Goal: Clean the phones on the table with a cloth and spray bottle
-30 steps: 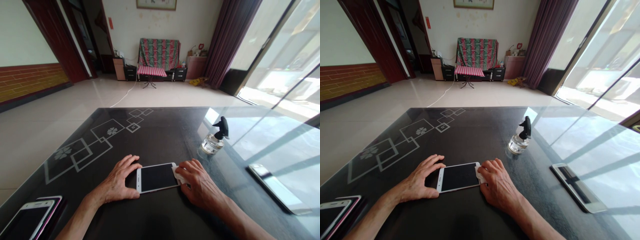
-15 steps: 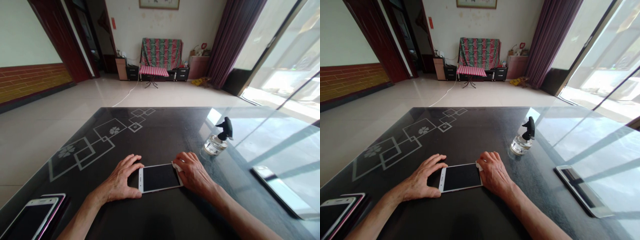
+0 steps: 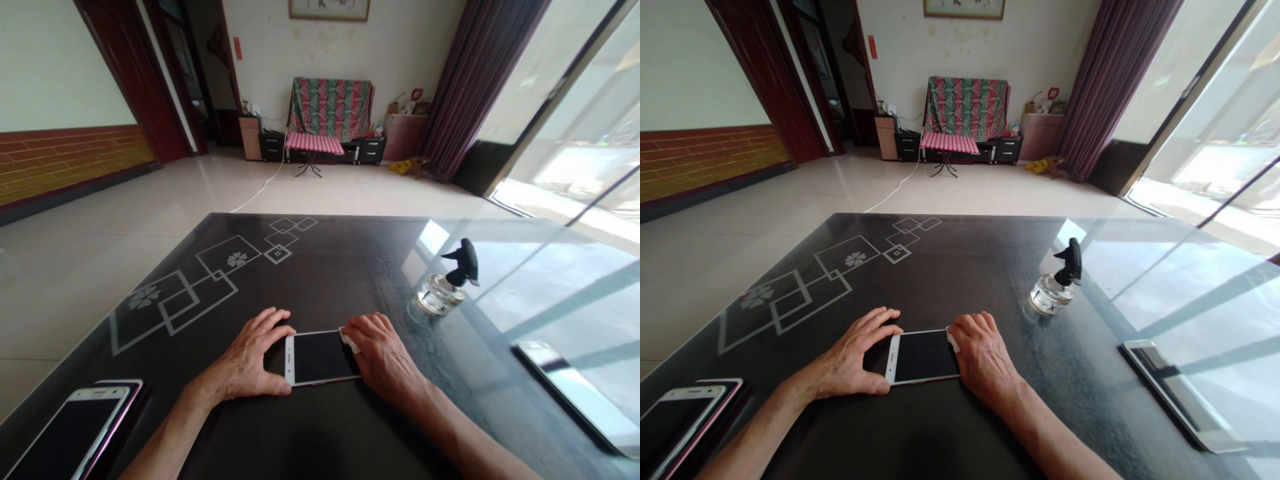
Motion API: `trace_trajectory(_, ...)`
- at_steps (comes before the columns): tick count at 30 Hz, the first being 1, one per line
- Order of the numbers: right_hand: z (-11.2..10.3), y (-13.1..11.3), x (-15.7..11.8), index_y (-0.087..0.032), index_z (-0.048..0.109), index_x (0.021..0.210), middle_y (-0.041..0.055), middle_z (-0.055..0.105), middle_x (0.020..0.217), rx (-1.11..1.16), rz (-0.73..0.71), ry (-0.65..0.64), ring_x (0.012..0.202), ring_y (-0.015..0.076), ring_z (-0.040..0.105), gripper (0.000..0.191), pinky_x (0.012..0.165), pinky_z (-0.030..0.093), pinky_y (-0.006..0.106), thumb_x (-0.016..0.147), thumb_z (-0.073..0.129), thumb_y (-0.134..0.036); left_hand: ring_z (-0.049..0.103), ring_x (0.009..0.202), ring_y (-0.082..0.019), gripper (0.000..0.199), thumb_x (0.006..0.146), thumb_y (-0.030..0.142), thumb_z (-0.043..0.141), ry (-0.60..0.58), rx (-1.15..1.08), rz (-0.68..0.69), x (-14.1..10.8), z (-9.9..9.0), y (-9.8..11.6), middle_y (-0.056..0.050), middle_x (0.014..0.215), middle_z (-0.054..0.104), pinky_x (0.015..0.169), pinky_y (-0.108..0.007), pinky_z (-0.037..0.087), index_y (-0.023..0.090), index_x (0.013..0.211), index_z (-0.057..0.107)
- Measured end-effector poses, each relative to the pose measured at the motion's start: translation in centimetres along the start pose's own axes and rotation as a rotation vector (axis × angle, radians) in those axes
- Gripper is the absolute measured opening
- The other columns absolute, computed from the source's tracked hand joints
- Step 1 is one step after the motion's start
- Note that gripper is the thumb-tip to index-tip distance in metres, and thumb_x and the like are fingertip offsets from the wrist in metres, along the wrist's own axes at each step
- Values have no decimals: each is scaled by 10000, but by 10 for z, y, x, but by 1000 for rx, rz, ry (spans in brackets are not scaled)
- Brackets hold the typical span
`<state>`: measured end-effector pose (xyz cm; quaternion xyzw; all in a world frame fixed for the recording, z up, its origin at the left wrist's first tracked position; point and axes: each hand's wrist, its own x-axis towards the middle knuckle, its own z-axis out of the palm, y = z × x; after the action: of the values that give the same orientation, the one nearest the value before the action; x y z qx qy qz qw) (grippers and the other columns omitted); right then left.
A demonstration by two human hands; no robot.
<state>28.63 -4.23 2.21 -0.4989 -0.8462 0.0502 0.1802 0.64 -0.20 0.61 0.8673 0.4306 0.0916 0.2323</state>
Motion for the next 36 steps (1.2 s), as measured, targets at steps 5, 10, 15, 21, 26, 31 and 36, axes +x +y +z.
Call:
trace_trajectory(5, 9, -21, 13, -192, 608, 1031, 69, 599, 1007, -6, -51, 2, 921, 206, 494, 322, 931, 319, 389, 779, 479, -38, 206, 1402, -361, 818, 511, 466, 832, 53, -24, -8, 0, 4, -3, -75, 1493, 342, 1120, -514, 260, 255, 1236, 518)
trace_trajectory(10, 17, -35, 23, -197, 615, 1009, 66, 597, 1000, 23, -94, -34, 900, 202, 493, 259, 902, 333, 374, 808, 502, -78, 208, 1401, -359, 799, 467, 435, 855, 86, -55, 4, 0, 10, -8, -69, 1481, 356, 1120, -506, 260, 258, 1178, 537)
trace_trajectory(15, 27, -50, 39, -195, 612, 970, 61, 587, 1015, 39, -139, -63, 931, 207, 484, 213, 926, 322, 376, 802, 524, -98, 222, 1398, -358, 840, 454, 439, 863, 106, -72, 5, 0, 11, -7, -75, 1472, 370, 1124, -500, 258, 253, 1201, 528)
trace_trajectory(21, 30, -57, 44, -190, 611, 1009, 56, 589, 1002, 47, -164, -53, 913, 199, 482, 236, 938, 307, 380, 804, 528, -107, 223, 1400, -346, 898, 485, 449, 850, 67, -35, -25, 0, 6, -2, -79, 1490, 354, 1137, -491, 238, 242, 1285, 500)
trace_trajectory(26, 14, -38, 26, -203, 620, 1038, 53, 583, 1000, 23, -104, -43, 908, 188, 484, 282, 912, 319, 360, 811, 509, -77, 203, 1403, -372, 847, 554, 526, 805, 46, -4, 34, 0, 6, -6, -72, 1503, 329, 1125, -517, 238, 282, 1308, 507)
trace_trajectory(31, -5, -10, 0, -196, 625, 1044, 66, 582, 999, -13, -31, -30, 896, 195, 487, 329, 885, 347, 359, 799, 472, -40, 193, 1405, -379, 820, 574, 556, 784, 30, -3, 42, -1, 4, -7, -71, 1508, 317, 1115, -526, 261, 292, 1301, 512)
trace_trajectory(36, -13, 13, -13, -211, 624, 1064, 72, 596, 1001, -35, -13, -11, 880, 191, 505, 316, 853, 375, 344, 856, 445, -55, 217, 1398, -377, 807, 569, 503, 800, 30, 6, 31, -1, 3, -4, -68, 1497, 341, 1112, -515, 278, 291, 1295, 519)
